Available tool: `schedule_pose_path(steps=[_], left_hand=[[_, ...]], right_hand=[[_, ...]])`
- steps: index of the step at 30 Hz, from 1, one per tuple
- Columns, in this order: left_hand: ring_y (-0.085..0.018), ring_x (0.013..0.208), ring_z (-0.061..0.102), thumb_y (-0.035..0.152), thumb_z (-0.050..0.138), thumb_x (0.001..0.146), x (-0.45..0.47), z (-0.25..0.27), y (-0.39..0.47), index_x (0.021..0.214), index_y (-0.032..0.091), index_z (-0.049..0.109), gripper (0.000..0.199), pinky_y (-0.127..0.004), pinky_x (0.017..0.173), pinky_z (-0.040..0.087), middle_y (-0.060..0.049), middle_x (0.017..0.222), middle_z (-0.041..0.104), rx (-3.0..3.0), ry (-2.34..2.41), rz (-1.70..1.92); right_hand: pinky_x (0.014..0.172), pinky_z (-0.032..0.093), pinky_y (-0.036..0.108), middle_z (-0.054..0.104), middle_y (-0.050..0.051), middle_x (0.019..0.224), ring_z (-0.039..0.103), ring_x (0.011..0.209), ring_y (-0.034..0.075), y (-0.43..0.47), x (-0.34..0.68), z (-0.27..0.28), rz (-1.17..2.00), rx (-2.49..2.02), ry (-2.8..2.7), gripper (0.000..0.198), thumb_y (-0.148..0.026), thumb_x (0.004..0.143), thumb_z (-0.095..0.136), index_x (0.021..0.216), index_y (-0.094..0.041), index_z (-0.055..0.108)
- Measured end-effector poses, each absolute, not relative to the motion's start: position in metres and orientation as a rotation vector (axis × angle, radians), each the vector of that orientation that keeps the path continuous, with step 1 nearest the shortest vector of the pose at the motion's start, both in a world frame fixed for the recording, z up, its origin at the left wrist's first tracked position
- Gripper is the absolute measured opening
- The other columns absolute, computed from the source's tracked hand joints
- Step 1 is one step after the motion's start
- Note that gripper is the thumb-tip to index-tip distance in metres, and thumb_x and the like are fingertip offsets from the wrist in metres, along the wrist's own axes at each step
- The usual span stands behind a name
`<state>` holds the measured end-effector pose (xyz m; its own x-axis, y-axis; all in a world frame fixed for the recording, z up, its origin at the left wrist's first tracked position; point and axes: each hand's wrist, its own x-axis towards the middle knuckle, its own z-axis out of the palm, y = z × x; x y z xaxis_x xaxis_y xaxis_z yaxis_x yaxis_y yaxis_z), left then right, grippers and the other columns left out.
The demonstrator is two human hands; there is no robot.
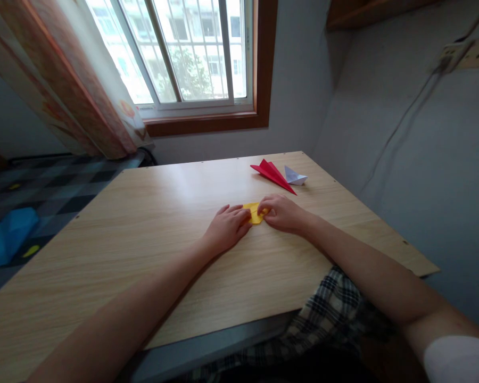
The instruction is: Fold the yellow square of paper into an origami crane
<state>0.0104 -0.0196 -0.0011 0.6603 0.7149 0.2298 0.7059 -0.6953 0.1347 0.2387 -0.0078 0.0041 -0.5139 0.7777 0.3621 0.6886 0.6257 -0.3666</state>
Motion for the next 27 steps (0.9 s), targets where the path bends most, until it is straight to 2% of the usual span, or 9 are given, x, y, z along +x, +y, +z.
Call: schedule_pose_path(steps=[6,13,17,21,27], left_hand=[[-0.027,0.127,0.06,0.029,0.047,0.101,0.012,-0.001,-0.022,0.106,0.021,0.063,0.019,-0.05,0.113,0.038,-0.009,0.119,0.073,2.924,1.219,0.47],[-0.026,0.102,0.068,0.023,0.045,0.1,0.013,0.0,-0.021,0.101,0.018,0.062,0.018,-0.043,0.097,0.049,-0.011,0.107,0.073,2.935,1.217,0.513],[-0.025,0.097,0.069,0.025,0.043,0.102,0.013,0.001,-0.019,0.099,0.018,0.061,0.019,-0.041,0.091,0.052,-0.009,0.1,0.074,2.9,1.227,0.55],[-0.025,0.097,0.071,0.025,0.045,0.102,0.01,0.0,-0.015,0.103,0.019,0.061,0.017,-0.041,0.089,0.053,-0.008,0.104,0.076,2.816,1.245,0.603],[-0.025,0.098,0.072,0.016,0.05,0.095,0.007,-0.005,-0.01,0.106,0.02,0.06,0.016,-0.041,0.088,0.055,-0.009,0.108,0.076,2.75,1.242,0.655]], right_hand=[[0.087,0.049,0.028,0.076,0.005,0.1,0.066,0.093,0.018,-0.008,0.243,0.005,0.306,-1.103,-2.356,0.034,-0.002,0.074,0.058,0.093,-0.02,0.08],[0.08,0.048,0.029,0.074,0.006,0.095,0.065,0.088,0.019,-0.008,0.244,0.006,0.314,-1.149,-2.362,0.015,-0.015,0.078,0.071,0.09,-0.02,0.079],[0.079,0.047,0.029,0.073,0.006,0.091,0.064,0.085,0.018,-0.007,0.241,0.006,0.276,-1.143,-2.358,0.01,-0.015,0.082,0.07,0.085,-0.019,0.079],[0.079,0.046,0.03,0.073,0.006,0.092,0.064,0.083,0.018,-0.005,0.241,0.004,0.262,-1.163,-2.343,0.011,-0.015,0.084,0.068,0.085,-0.019,0.078],[0.079,0.045,0.03,0.072,0.007,0.09,0.062,0.083,0.018,-0.002,0.241,0.001,0.247,-1.198,-2.327,0.013,-0.012,0.084,0.063,0.084,-0.017,0.075]])
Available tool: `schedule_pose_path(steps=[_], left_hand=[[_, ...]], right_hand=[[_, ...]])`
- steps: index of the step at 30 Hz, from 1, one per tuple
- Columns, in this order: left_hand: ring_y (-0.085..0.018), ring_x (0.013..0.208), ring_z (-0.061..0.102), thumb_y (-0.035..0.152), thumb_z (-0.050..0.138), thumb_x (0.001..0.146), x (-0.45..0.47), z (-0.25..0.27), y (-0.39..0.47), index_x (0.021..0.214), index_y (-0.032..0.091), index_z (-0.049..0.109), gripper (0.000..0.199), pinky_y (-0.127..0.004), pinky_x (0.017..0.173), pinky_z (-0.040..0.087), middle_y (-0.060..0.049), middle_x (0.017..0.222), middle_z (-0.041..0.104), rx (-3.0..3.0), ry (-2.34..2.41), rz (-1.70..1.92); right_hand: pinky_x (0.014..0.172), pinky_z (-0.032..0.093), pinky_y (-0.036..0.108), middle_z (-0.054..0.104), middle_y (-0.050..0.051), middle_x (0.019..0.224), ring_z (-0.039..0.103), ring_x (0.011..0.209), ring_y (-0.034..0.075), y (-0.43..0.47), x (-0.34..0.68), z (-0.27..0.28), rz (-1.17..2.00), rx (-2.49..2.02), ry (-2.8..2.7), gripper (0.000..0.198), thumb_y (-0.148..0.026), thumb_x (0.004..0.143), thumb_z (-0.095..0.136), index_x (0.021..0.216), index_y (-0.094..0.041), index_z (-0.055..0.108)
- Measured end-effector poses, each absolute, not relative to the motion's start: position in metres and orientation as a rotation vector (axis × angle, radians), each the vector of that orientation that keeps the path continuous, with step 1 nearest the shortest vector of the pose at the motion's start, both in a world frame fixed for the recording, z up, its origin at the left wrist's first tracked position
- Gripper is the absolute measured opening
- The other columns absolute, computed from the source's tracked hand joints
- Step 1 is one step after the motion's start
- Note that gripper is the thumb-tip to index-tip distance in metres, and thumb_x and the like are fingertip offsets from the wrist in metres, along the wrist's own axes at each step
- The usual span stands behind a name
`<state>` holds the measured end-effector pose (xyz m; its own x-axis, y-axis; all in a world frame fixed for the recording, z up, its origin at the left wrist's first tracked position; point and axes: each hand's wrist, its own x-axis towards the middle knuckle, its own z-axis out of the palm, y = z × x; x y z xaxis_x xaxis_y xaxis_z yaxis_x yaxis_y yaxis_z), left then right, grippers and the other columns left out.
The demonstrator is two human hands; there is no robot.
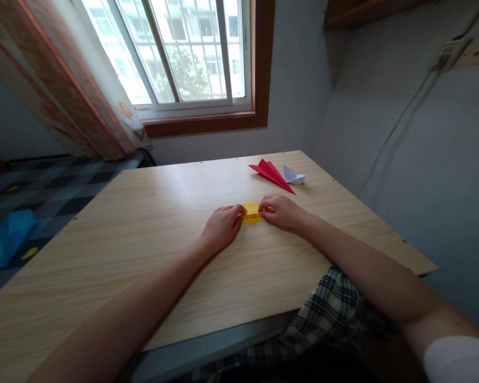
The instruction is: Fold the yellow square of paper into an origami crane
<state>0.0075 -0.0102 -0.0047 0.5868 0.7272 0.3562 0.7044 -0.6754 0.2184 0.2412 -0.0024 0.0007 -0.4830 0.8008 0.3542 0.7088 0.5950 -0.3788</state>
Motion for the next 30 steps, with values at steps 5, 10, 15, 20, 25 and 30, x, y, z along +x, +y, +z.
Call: schedule_pose_path(steps=[5,10,15,20,25,30], left_hand=[[-0.025,0.097,0.072,0.012,0.049,0.093,0.007,-0.008,-0.009,0.109,0.019,0.057,0.019,-0.042,0.087,0.055,-0.01,0.108,0.075,2.737,1.231,0.691],[-0.025,0.099,0.071,0.011,0.05,0.093,0.007,-0.008,-0.008,0.111,0.019,0.06,0.022,-0.041,0.089,0.055,-0.01,0.108,0.075,2.751,1.21,0.679],[-0.024,0.107,0.068,0.015,0.053,0.094,0.006,-0.01,-0.006,0.111,0.023,0.069,0.025,-0.044,0.098,0.052,-0.007,0.116,0.075,2.839,1.072,0.662],[-0.023,0.107,0.066,0.019,0.054,0.097,0.005,-0.01,-0.006,0.109,0.025,0.074,0.024,-0.044,0.099,0.05,-0.005,0.114,0.076,2.896,1.066,0.673],[-0.026,0.118,0.059,0.027,0.054,0.099,0.006,-0.004,-0.012,0.107,0.027,0.074,0.021,-0.047,0.105,0.044,-0.004,0.12,0.072,3.026,1.049,0.605],[-0.026,0.117,0.056,0.029,0.053,0.1,0.008,0.0,-0.016,0.111,0.024,0.072,0.022,-0.045,0.106,0.042,-0.007,0.12,0.07,3.11,1.039,0.553]], right_hand=[[0.074,0.043,0.028,0.07,0.005,0.087,0.059,0.079,0.018,-0.002,0.241,0.0,0.247,-1.237,-2.294,0.019,-0.004,0.078,0.06,0.088,-0.017,0.07],[0.076,0.043,0.028,0.069,0.005,0.088,0.059,0.081,0.018,0.001,0.242,-0.003,0.263,-1.19,-2.338,0.019,-0.004,0.079,0.059,0.083,-0.018,0.072],[0.08,0.046,0.028,0.071,0.006,0.092,0.062,0.083,0.017,0.003,0.243,-0.005,0.303,-1.155,-2.329,0.024,-0.002,0.078,0.058,0.082,-0.019,0.075],[0.079,0.047,0.028,0.071,0.006,0.091,0.063,0.083,0.017,0.002,0.243,-0.004,0.313,-1.153,-2.32,0.025,-0.001,0.077,0.058,0.082,-0.018,0.076],[0.08,0.048,0.028,0.071,0.006,0.092,0.063,0.084,0.017,0.0,0.242,-0.002,0.304,-1.161,-2.331,0.026,-0.001,0.077,0.058,0.084,-0.019,0.076],[0.083,0.049,0.029,0.072,0.006,0.095,0.064,0.086,0.018,0.0,0.243,-0.005,0.296,-1.102,-2.337,0.032,-0.001,0.078,0.058,0.093,-0.019,0.079]])
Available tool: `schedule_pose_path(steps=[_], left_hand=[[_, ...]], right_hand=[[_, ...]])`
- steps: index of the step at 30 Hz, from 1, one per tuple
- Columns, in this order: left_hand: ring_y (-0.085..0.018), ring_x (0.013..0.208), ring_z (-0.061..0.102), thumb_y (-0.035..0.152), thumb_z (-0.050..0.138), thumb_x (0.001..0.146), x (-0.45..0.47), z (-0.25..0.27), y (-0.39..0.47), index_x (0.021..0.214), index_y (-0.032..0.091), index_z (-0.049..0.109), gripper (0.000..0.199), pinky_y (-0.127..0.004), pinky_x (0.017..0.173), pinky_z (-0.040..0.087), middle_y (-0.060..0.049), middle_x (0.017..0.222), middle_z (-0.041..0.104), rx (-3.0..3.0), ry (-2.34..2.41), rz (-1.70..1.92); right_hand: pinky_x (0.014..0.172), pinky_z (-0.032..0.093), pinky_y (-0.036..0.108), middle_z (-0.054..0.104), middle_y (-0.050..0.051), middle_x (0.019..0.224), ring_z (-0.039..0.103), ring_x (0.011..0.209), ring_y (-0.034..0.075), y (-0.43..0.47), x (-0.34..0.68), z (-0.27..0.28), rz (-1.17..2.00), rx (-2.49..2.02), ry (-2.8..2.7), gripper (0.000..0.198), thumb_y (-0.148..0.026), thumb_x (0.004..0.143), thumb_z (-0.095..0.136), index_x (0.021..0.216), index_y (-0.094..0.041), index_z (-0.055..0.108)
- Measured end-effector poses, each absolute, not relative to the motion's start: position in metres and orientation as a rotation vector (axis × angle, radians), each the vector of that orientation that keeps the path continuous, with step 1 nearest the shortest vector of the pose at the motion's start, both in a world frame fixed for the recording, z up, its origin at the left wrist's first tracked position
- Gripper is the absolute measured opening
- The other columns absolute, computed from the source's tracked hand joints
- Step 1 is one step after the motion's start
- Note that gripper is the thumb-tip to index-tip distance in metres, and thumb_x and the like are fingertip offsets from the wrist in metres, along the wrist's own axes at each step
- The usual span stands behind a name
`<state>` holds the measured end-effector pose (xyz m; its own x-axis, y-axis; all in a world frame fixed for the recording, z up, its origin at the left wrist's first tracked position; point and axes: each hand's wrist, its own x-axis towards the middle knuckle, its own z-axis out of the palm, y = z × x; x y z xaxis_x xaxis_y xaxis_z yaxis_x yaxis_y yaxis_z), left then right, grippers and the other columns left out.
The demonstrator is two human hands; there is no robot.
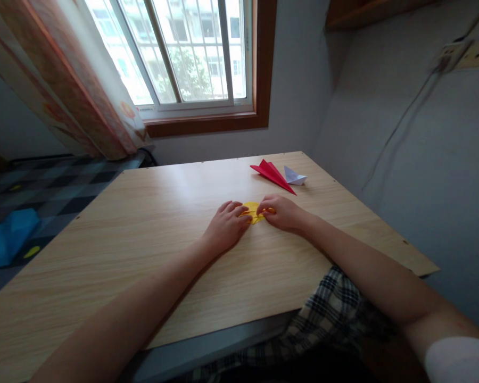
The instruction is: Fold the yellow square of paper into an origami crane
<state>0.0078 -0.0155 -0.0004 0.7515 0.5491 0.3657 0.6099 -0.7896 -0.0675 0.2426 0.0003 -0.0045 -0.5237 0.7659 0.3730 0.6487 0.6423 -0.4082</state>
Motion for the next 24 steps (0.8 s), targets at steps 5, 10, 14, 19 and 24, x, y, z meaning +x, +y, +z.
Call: schedule_pose_path(steps=[5,10,14,19,24], left_hand=[[-0.026,0.106,0.057,0.03,0.05,0.102,0.01,0.001,-0.018,0.105,0.021,0.072,0.024,-0.042,0.098,0.045,-0.008,0.107,0.069,-2.708,-0.916,-0.394],[-0.026,0.098,0.059,0.025,0.045,0.102,0.012,0.004,-0.022,0.101,0.02,0.07,0.025,-0.047,0.103,0.04,-0.008,0.1,0.069,-2.669,-0.924,-0.278],[-0.027,0.101,0.062,0.027,0.044,0.102,0.01,0.004,-0.023,0.11,0.022,0.068,0.026,-0.054,0.112,0.032,-0.007,0.102,0.069,-2.69,-1.01,-0.315],[-0.027,0.106,0.063,0.026,0.047,0.1,0.009,0.001,-0.021,0.123,0.025,0.064,0.029,-0.054,0.114,0.03,-0.007,0.108,0.069,-2.74,-1.056,-0.378],[-0.026,0.107,0.063,0.034,0.039,0.104,0.008,-0.003,-0.018,0.125,0.023,0.062,0.033,-0.056,0.114,0.03,-0.008,0.111,0.067,-2.747,-1.086,-0.374]], right_hand=[[0.085,0.049,0.029,0.073,0.005,0.096,0.064,0.087,0.017,0.0,0.243,-0.005,0.338,-1.057,-2.342,0.039,0.001,0.078,0.056,0.093,-0.024,0.082],[0.083,0.05,0.028,0.073,0.004,0.099,0.065,0.086,0.015,-0.004,0.243,-0.002,0.394,-1.063,-2.337,0.041,0.002,0.078,0.056,0.091,-0.026,0.083],[0.083,0.05,0.028,0.073,0.005,0.096,0.065,0.086,0.016,-0.005,0.242,-0.002,0.413,-1.027,-2.324,0.038,0.001,0.078,0.056,0.092,-0.023,0.082],[0.074,0.05,0.025,0.075,0.004,0.09,0.064,0.077,0.014,-0.004,0.241,0.002,0.526,-1.061,-2.3,0.034,-0.002,0.08,0.056,0.095,-0.02,0.081],[0.081,0.051,0.028,0.077,0.005,0.092,0.066,0.083,0.016,-0.005,0.242,0.006,0.348,-1.13,-2.225,0.032,-0.003,0.082,0.055,0.093,-0.019,0.08]])
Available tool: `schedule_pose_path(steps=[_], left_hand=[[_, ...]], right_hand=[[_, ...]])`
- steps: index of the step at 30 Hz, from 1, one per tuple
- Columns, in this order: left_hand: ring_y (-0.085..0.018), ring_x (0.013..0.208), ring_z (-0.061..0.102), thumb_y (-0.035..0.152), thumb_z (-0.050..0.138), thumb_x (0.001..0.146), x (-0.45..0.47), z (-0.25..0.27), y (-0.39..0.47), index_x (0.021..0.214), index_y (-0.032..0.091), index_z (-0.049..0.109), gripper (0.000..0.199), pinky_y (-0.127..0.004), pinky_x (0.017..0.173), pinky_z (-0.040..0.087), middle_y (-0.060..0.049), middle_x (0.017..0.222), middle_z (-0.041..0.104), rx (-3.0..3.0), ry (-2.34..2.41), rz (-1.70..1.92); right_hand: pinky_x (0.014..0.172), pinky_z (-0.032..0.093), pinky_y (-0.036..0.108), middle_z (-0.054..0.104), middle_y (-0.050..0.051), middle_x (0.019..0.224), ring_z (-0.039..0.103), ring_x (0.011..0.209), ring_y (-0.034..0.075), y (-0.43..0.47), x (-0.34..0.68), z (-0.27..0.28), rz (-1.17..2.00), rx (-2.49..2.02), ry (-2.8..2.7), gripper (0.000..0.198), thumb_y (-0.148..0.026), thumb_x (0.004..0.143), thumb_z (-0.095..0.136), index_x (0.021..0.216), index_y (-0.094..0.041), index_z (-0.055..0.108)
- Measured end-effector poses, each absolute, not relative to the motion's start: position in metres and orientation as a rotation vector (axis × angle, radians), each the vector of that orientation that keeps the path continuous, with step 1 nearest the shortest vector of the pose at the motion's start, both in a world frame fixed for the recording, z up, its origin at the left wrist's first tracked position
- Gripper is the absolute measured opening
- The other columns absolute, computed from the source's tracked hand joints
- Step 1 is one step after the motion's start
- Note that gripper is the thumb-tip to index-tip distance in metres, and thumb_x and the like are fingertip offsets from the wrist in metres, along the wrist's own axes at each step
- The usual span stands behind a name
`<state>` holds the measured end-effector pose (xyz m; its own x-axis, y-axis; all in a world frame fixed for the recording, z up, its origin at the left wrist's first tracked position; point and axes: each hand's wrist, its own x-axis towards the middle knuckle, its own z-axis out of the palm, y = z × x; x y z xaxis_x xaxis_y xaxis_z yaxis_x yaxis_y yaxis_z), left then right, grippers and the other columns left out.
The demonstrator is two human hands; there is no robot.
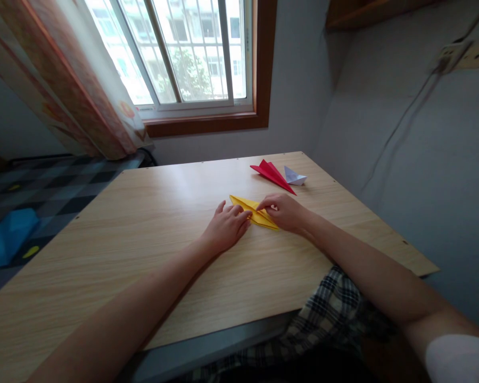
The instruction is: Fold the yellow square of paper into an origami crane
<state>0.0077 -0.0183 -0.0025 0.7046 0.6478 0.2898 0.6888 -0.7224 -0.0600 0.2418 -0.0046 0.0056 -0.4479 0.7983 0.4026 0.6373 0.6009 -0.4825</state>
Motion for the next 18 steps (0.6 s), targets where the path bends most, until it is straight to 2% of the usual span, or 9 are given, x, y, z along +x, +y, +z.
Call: schedule_pose_path(steps=[3,6,9,13,18], left_hand=[[-0.026,0.113,0.061,0.036,0.038,0.105,0.007,-0.004,-0.017,0.12,0.022,0.062,0.032,-0.058,0.115,0.029,-0.009,0.116,0.066,-2.791,-1.099,-0.39],[-0.026,0.121,0.057,0.033,0.038,0.104,0.007,-0.004,-0.016,0.115,0.022,0.062,0.029,-0.057,0.116,0.028,-0.009,0.121,0.067,-2.827,-1.093,-0.429],[-0.026,0.124,0.056,0.031,0.038,0.104,0.007,-0.003,-0.016,0.113,0.021,0.063,0.028,-0.055,0.117,0.028,-0.01,0.122,0.069,-2.857,-1.088,-0.444],[-0.025,0.117,0.061,0.031,0.038,0.103,0.009,0.0,-0.017,0.111,0.02,0.062,0.028,-0.055,0.116,0.029,-0.01,0.116,0.072,-2.875,-1.154,-0.457],[-0.026,0.116,0.062,0.039,0.041,0.103,0.011,0.001,-0.018,0.119,0.019,0.061,0.033,-0.056,0.115,0.031,-0.011,0.119,0.072,-2.87,-1.258,-0.465]], right_hand=[[0.093,0.05,0.034,0.077,0.007,0.102,0.066,0.098,0.02,-0.001,0.244,0.0,0.224,-1.075,-2.237,0.033,-0.001,0.083,0.055,0.097,-0.019,0.08],[0.1,0.049,0.037,0.077,0.007,0.11,0.066,0.106,0.02,0.005,0.246,-0.006,0.227,-1.026,-2.29,0.04,0.002,0.08,0.054,0.102,-0.021,0.079],[0.102,0.049,0.038,0.077,0.007,0.111,0.067,0.108,0.02,0.009,0.247,-0.009,0.256,-0.987,-2.368,0.041,0.003,0.077,0.055,0.101,-0.021,0.079],[0.101,0.05,0.039,0.077,0.008,0.11,0.068,0.108,0.021,0.008,0.247,-0.007,0.261,-0.98,-2.394,0.038,0.0,0.078,0.057,0.1,-0.02,0.079],[0.098,0.05,0.036,0.078,0.007,0.105,0.069,0.102,0.02,0.004,0.246,-0.001,0.269,-1.03,-2.4,0.039,0.002,0.077,0.056,0.1,-0.02,0.08]])
